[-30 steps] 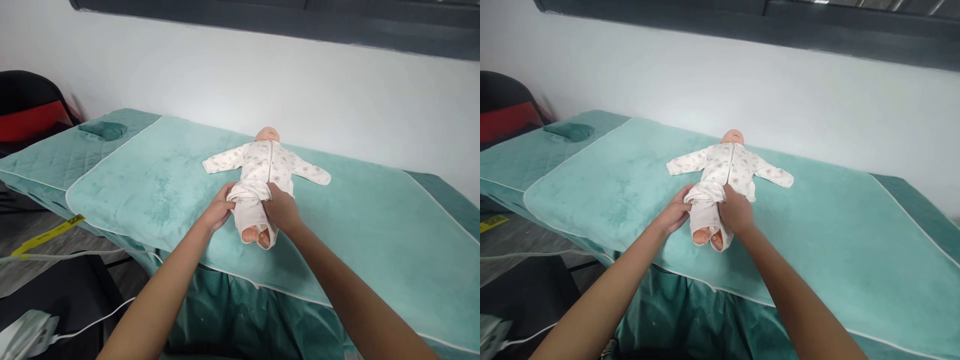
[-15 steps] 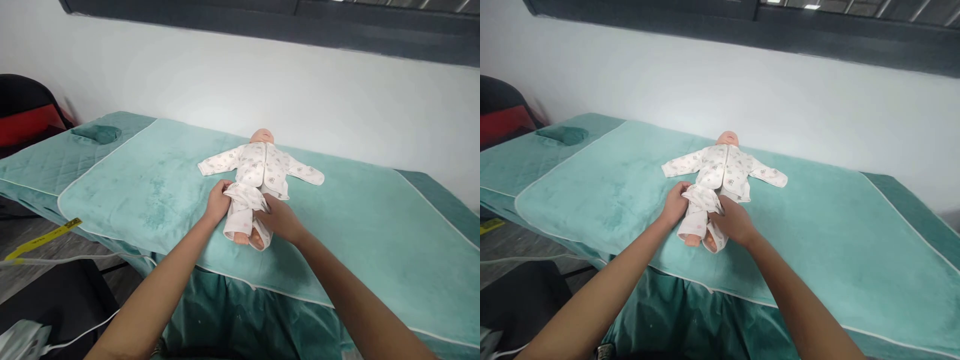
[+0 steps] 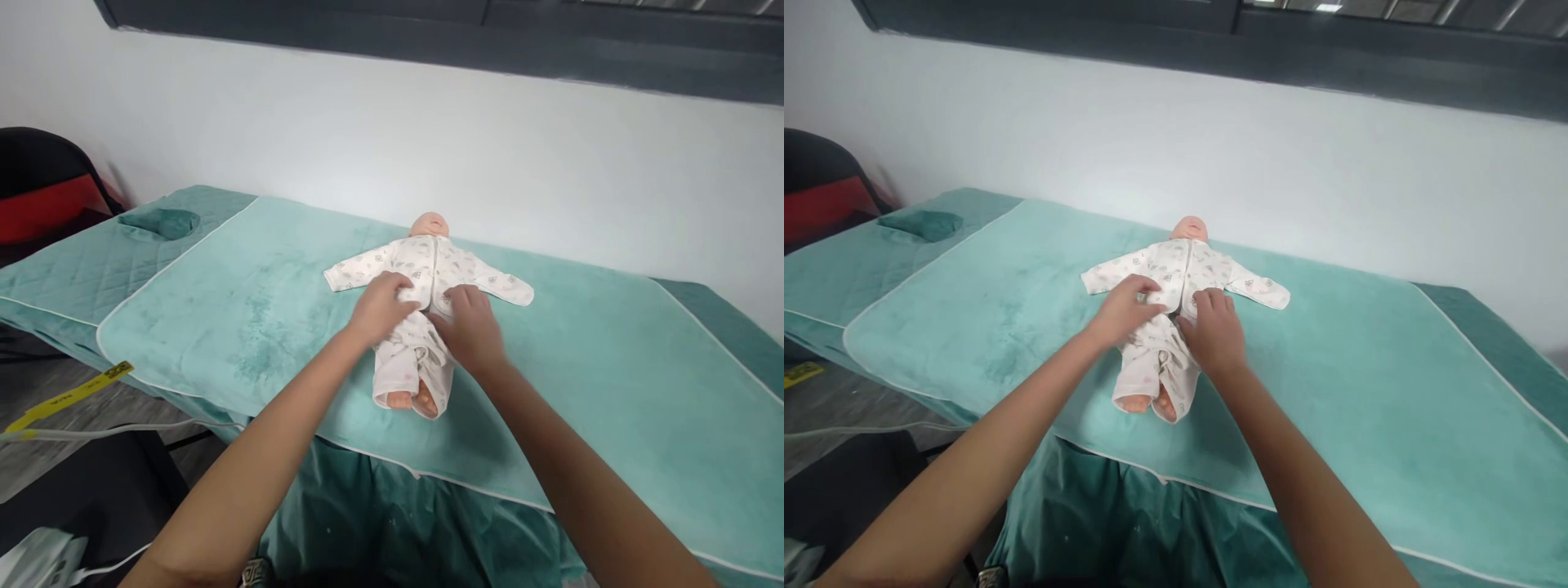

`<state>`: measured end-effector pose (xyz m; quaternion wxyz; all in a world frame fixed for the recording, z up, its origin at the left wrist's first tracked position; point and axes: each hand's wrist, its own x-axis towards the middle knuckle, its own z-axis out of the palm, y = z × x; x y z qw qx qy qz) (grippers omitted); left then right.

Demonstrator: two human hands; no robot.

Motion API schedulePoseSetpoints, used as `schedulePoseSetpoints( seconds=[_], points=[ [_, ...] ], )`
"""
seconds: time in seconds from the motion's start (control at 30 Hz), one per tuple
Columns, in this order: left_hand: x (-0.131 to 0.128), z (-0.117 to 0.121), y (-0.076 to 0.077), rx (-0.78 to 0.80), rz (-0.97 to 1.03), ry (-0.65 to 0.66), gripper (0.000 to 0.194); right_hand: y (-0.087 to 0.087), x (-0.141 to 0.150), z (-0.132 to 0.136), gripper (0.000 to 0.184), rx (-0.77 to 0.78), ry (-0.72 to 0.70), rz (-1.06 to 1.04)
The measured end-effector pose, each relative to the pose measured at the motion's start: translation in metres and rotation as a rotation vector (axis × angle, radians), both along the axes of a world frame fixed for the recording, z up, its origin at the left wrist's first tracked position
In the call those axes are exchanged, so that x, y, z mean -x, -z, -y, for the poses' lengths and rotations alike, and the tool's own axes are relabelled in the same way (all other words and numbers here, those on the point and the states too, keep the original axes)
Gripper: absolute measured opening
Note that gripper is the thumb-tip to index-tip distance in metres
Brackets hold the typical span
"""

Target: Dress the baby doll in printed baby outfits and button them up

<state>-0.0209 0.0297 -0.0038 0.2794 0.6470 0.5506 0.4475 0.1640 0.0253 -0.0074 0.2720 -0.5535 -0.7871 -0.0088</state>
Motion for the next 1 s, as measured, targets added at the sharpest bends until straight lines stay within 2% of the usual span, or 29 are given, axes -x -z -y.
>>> schedulePoseSetpoints(
  seconds=[0.07,0.13,0.23,0.33,0.43,0.47,0.57,0.67,0.73,0.83,0.93,1.0],
  points=[
    [-0.017,-0.004,0.000,-0.028,-0.229,0.004,0.030,0.003,0.006,-0.007,0.018,-0.007,0.039,0.150],
    [-0.032,-0.006,0.002,-0.059,-0.346,-0.046,0.031,0.001,0.012,-0.012,0.014,0.024,0.047,0.212],
    [-0.037,-0.009,0.005,-0.119,-0.365,-0.095,0.019,-0.004,0.010,-0.020,0.016,0.100,0.030,0.094],
    [-0.014,-0.017,0.011,-0.103,-0.243,-0.163,0.006,-0.003,-0.017,-0.027,0.020,0.193,0.124,-0.326],
    [0.030,-0.026,0.021,0.024,-0.053,-0.387,0.010,0.009,-0.065,-0.030,0.028,0.257,0.340,-0.756],
    [0.045,-0.027,0.027,0.065,-0.028,-0.462,0.010,0.015,-0.082,-0.029,0.030,0.277,0.409,-0.782],
    [0.076,-0.023,0.046,0.084,-0.069,-0.552,0.003,0.031,-0.123,-0.023,0.029,0.294,0.549,-0.498],
    [0.082,-0.010,0.059,-0.004,-0.180,-0.586,0.015,0.039,-0.133,-0.015,0.027,0.227,0.609,-0.410],
    [0.075,-0.002,0.063,-0.122,-0.303,-0.528,0.023,0.038,-0.120,-0.010,0.028,0.146,0.549,-0.431],
    [0.061,0.008,0.063,-0.205,-0.373,-0.273,0.019,0.033,-0.086,-0.002,0.029,0.123,0.282,-0.441],
    [0.052,0.016,0.061,-0.082,-0.178,-0.014,0.015,0.027,-0.057,0.007,0.028,0.256,-0.015,-0.429],
    [0.050,0.021,0.058,0.044,0.016,0.080,0.014,0.023,-0.047,0.012,0.026,0.304,-0.156,-0.402]
  ],
)
